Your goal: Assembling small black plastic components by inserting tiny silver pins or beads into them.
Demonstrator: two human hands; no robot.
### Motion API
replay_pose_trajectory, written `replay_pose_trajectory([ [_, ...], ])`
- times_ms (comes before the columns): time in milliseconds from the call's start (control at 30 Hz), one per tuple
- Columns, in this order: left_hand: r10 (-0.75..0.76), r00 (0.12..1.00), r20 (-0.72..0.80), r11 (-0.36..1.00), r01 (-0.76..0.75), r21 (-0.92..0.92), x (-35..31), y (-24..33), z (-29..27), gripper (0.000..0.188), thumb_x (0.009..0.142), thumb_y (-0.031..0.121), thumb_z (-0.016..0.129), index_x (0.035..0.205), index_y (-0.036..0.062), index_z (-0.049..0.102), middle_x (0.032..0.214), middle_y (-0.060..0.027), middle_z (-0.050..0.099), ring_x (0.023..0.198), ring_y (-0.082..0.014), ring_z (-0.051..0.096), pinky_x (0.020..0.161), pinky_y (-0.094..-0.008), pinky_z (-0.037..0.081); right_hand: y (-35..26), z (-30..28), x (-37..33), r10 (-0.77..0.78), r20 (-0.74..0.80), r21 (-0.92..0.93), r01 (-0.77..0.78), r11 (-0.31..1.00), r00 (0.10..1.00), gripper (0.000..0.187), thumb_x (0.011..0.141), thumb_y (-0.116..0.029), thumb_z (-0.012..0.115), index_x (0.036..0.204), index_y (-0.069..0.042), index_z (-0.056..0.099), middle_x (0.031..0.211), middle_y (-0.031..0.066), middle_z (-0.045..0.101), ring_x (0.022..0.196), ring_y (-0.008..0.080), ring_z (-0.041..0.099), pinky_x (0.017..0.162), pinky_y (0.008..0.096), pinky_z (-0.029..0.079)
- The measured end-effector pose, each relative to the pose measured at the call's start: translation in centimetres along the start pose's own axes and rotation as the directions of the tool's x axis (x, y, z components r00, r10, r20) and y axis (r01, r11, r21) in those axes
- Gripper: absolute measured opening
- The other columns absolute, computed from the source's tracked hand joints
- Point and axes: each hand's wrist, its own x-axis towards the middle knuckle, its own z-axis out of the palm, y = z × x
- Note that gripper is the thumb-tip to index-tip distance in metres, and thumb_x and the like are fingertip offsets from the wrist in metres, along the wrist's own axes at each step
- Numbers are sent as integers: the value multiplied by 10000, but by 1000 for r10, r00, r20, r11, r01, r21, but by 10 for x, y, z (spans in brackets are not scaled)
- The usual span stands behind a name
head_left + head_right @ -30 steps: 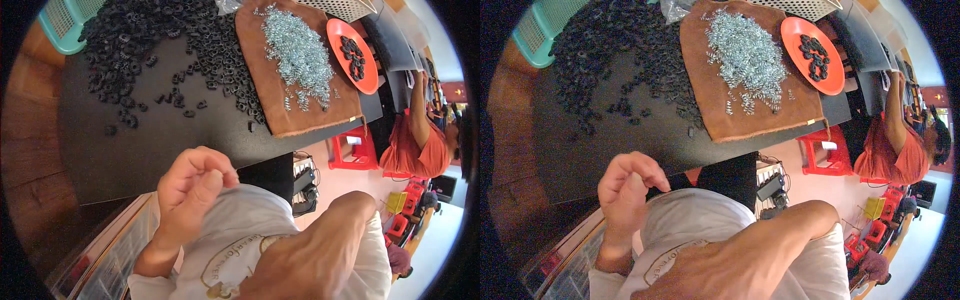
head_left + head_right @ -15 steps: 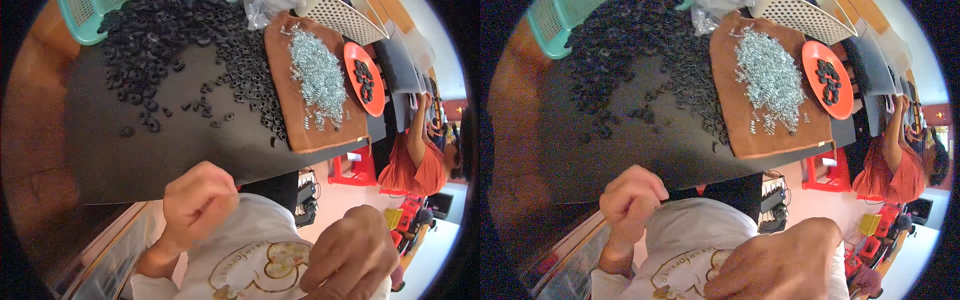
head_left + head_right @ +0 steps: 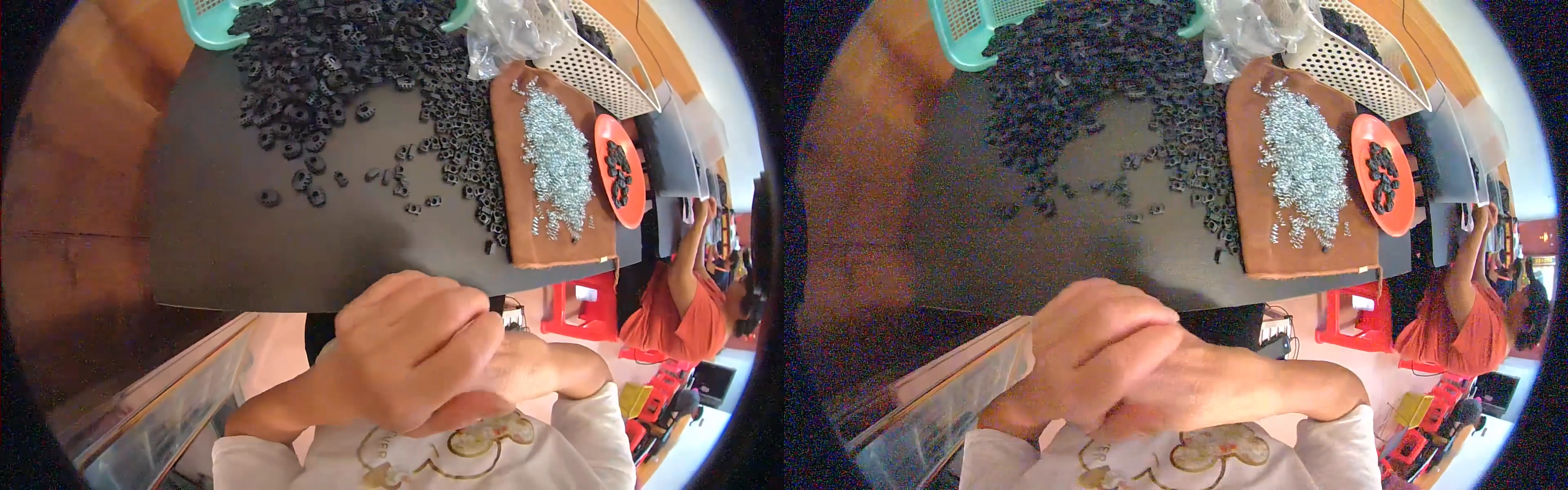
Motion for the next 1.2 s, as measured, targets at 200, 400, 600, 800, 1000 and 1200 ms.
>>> replay_pose_trajectory([
  [200, -16, 998, -63, 993, 23, 112, -28, -28, -32, 584, 884, 561, 495, 881, -8, 630, 821, -147, 624, 685, -333, 617, 646, -425, 512, -3, 21, 16, -170, -173, -357, 99, 929, 970, 502, 709, -43, 642, 1180, 17, 477, 969, 176, 589, 895, 354, 611, 719, 442, 488],
  [400, -401, 856, -326, 910, 413, -37, -62, -51, -57, 372, 921, 297, 526, 1057, -45, 581, 1072, -179, 582, 1029, -273, 553, 926, -372, 419, 13, -20, 44, -472, -402, -420, 300, 857, 785, 395, 746, 54, 558, 1138, 14, 535, 880, 185, 550, 764, 399, 608, 622, 460, 495],
  [600, -560, 702, -440, 820, 545, -176, -64, -47, -55, 189, 965, 112, 465, 1014, -28, 581, 1058, -126, 602, 1003, -188, 560, 915, -329, 435, 43, -50, 98, -317, -465, -833, -287, 473, 827, 152, 782, -97, 590, 891, 8, 583, 836, 158, 568, 676, 334, 660, 553, 417, 556],
  [800, -598, 690, -408, 798, 562, -217, -65, -48, -53, 159, 962, 83, 481, 984, -12, 606, 1030, -99, 604, 929, -152, 567, 841, -290, 453, 52, -54, 109, -380, -448, -879, -319, 355, 809, 171, 825, -195, 640, 809, -44, 562, 787, 109, 552, 646, 283, 651, 501, 397, 527],
  [1000, -627, 685, -371, 778, 575, -253, -57, -44, -44, 138, 959, 72, 493, 991, -4, 604, 1045, -96, 600, 865, -135, 581, 744, -266, 482, 54, -44, 62, -299, -502, -782, -277, 559, 812, 155, 790, -125, 622, 871, -2, 573, 822, 158, 582, 646, 332, 644, 531, 425, 534],
  [1200, -702, 703, -115, 682, 618, -391, -46, -27, -20, 156, 954, 64, 543, 1063, -38, 587, 1038, -91, 568, 842, -115, 556, 759, -230, 456, 54, -32, 9, -398, -611, -589, -56, 806, 684, 209, 785, -55, 691, 912, -2, 534, 817, 148, 530, 693, 344, 597, 578, 417, 489],
])
